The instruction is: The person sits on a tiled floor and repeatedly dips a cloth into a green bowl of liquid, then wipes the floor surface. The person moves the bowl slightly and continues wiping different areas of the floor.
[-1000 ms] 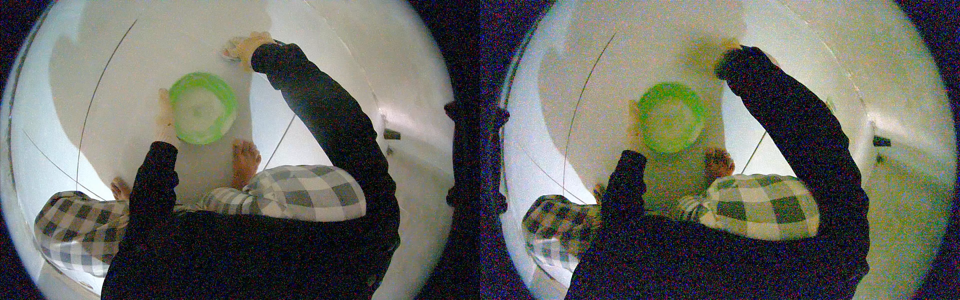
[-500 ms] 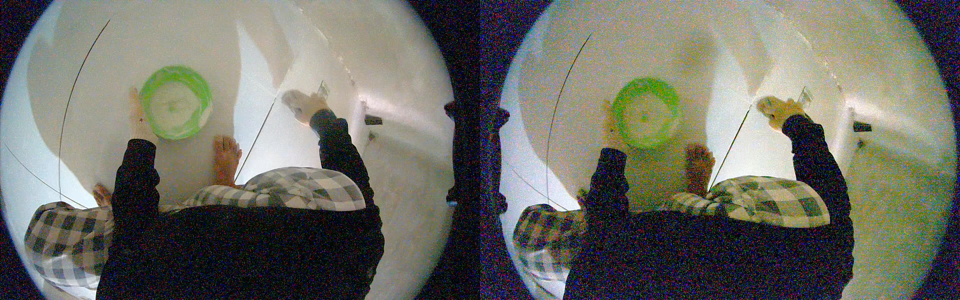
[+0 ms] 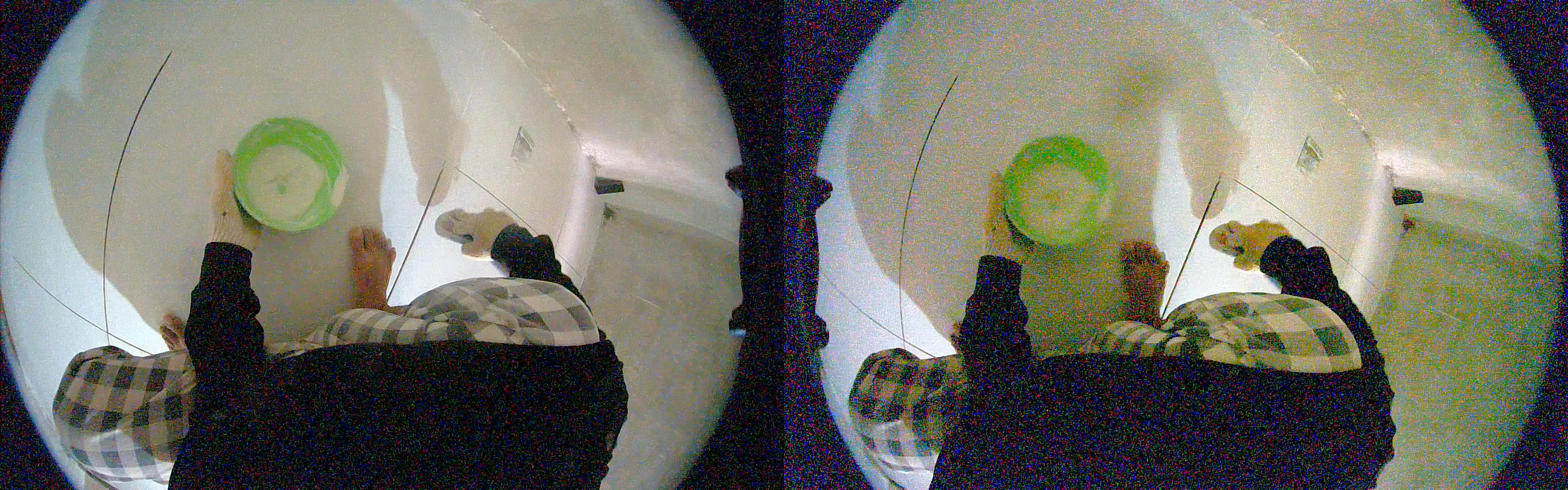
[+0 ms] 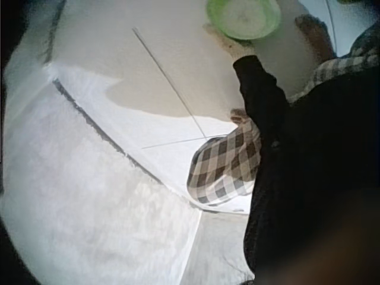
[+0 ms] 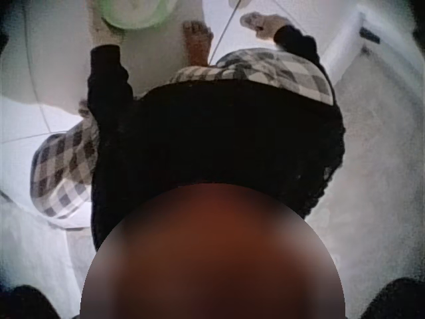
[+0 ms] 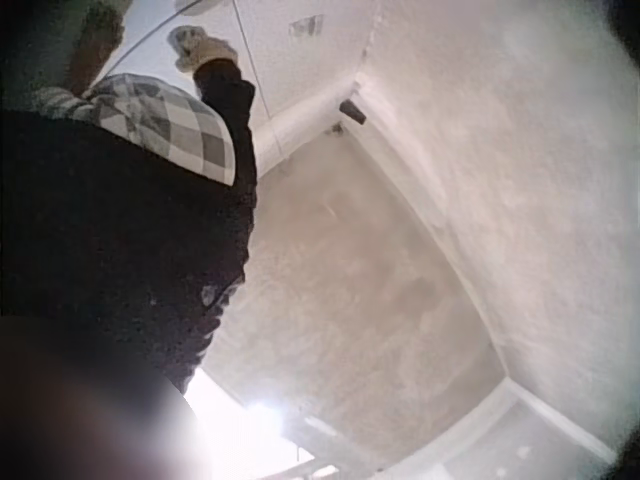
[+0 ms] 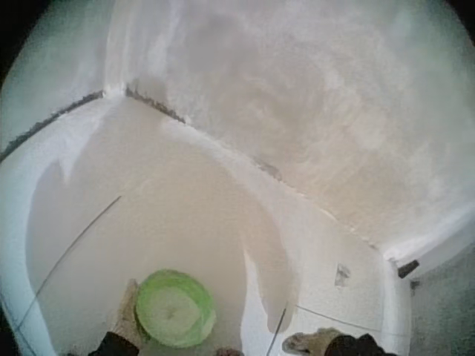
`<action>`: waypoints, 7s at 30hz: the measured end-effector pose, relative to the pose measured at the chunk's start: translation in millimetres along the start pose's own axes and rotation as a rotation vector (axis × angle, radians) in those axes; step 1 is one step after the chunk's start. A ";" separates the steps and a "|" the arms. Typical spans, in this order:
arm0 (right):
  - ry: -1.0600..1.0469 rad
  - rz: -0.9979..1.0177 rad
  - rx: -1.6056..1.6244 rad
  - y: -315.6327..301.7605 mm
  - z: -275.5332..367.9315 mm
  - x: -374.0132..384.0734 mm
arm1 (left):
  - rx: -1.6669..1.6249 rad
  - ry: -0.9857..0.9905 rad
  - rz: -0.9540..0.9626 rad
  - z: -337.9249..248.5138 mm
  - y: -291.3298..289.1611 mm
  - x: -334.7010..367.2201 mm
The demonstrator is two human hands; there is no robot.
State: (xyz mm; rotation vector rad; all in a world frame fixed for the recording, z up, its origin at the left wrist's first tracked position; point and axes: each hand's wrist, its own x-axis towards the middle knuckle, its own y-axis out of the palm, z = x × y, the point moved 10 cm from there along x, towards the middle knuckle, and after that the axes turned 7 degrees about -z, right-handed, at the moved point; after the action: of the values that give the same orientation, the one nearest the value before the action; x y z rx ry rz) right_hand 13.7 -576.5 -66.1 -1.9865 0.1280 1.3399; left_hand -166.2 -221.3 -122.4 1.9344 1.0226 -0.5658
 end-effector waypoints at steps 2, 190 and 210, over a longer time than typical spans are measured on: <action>-0.250 -0.027 0.129 9.6 24.8 -0.8 | -0.010 -0.001 0.010 3.8 2.1 2.1; -0.184 -0.438 -0.204 -230.5 1.8 -77.2 | -0.236 -0.028 0.170 88.8 48.2 -25.4; -1.297 -0.111 0.358 -41.5 147.3 -8.1 | -0.225 0.303 -0.414 123.5 -33.5 -176.2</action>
State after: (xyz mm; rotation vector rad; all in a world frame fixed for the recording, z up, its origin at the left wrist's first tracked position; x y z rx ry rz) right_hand -84.1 -458.5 -67.1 -0.5699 -0.3247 2.0672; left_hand -293.1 -393.2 -80.9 1.6450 1.6292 -0.3650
